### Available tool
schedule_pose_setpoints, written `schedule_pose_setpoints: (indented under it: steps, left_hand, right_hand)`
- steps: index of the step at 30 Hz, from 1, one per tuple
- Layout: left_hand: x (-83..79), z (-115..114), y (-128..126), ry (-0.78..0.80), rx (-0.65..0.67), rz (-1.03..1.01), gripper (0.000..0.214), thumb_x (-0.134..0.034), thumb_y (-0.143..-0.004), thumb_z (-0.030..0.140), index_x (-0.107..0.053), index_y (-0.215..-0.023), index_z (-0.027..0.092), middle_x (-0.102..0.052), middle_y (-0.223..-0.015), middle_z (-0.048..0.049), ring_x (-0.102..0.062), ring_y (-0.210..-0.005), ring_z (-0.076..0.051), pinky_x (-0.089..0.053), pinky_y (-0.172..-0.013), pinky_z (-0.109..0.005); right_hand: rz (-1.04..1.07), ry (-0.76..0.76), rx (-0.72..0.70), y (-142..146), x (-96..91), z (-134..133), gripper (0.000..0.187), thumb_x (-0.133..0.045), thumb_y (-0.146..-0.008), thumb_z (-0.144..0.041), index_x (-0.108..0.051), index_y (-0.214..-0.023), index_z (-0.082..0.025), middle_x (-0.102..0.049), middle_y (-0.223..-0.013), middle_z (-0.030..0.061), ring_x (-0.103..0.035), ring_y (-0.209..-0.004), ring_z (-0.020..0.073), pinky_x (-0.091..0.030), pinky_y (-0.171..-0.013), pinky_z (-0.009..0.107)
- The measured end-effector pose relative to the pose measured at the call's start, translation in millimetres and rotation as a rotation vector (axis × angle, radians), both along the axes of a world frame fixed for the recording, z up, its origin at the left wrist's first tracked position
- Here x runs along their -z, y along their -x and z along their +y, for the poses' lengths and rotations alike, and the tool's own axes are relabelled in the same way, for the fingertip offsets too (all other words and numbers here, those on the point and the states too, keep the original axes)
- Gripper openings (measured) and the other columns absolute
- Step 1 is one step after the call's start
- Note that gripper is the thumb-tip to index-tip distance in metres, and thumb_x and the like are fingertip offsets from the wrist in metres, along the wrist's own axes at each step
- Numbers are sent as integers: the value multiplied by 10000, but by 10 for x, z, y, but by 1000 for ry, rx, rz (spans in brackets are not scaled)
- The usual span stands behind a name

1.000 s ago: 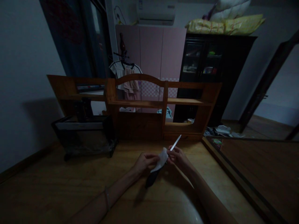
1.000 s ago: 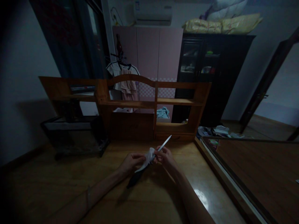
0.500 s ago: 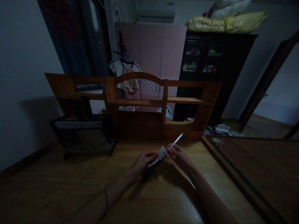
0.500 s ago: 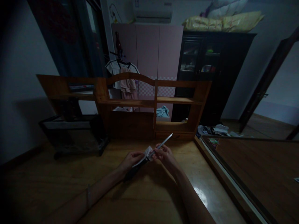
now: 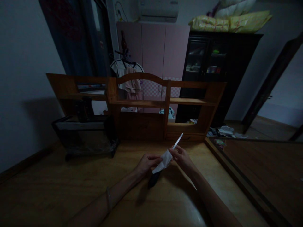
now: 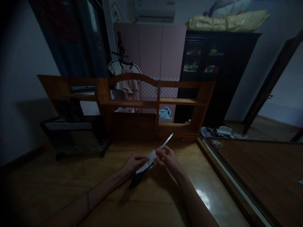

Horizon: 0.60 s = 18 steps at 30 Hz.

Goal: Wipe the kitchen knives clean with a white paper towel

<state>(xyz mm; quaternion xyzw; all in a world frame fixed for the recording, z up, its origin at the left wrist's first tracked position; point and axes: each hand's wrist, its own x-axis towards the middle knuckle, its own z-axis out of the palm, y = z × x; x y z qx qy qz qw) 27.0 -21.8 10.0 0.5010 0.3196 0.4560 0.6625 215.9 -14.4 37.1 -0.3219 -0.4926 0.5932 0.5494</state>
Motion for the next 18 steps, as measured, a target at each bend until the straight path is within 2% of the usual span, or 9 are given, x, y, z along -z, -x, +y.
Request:
schedule_pose_setpoints:
  steps: [6, 14, 18]
  left_hand:
    - [12, 13, -1, -43, -158, 82, 334, -790, -588, 370, -733, -796, 114, -714, -776, -92, -626, -662, -189, -443, -606, -251]
    - [-33, 11, -10, -70, -201, 97, 340, -776, -605, 379, -741, -802, 105, -716, -753, -103, -625, -644, -193, -448, -583, -252]
    - [-34, -10, -28, -110, -196, 124, 308, -779, -601, 358, -744, -788, 115, -719, -756, -97, -631, -661, -195, -463, -616, -261]
  right_hand:
    - [-14, 4, -23, 20, 43, 9, 228, -707, -699, -351, -601, -806, -181, -596, -647, -15, -535, -543, 96, -413, -534, 228]
    - [-47, 12, 7, 19, 63, 31, 244, -672, -732, -388, -580, -822, -181, -586, -640, -12, -530, -508, 95, -408, -488, 224]
    - [-54, 29, 17, 10, 64, 25, 294, -702, -693, -412, -574, -827, -185, -575, -637, -25, -521, -511, 94, -404, -487, 223]
